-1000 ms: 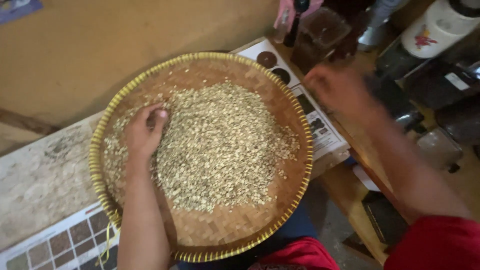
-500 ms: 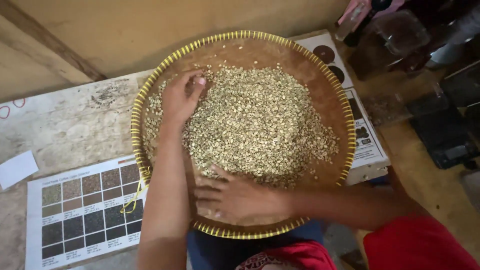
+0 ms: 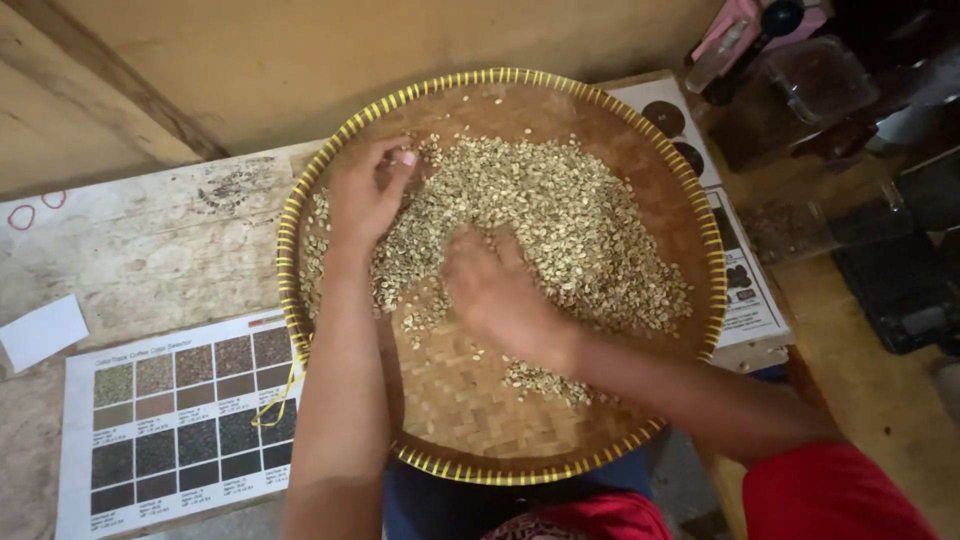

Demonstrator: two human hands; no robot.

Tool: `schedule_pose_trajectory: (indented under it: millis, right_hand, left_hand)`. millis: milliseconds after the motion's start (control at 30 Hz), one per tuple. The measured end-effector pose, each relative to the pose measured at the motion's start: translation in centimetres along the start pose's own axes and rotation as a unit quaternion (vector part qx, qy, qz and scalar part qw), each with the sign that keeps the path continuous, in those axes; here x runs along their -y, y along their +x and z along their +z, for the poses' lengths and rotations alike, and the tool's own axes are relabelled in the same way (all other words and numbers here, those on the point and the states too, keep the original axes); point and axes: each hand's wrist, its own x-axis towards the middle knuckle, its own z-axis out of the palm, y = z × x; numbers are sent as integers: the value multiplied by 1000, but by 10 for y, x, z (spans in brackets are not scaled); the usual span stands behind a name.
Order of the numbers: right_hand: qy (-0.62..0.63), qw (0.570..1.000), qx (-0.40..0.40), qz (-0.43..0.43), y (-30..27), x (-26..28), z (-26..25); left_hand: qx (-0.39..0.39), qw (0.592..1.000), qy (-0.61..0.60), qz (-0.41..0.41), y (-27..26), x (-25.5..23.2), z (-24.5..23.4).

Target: Sort green coffee beans in a woven tray to remove defects by hand

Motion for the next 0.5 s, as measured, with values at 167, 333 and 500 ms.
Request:
schedule_pose_trajectory:
  millis: [167, 333, 500]
  right_hand:
    - [142, 988, 8, -63, -4, 80, 60]
    - [150, 987, -25, -54, 41, 79, 110]
    - [134, 990, 24, 17, 78, 28, 130]
  left_hand:
    - [-13, 994, -11, -108, -5, 1, -24]
    - [-56, 989, -24, -135, -12, 24, -37]
    - [-23, 993, 41, -111, -10, 20, -34]
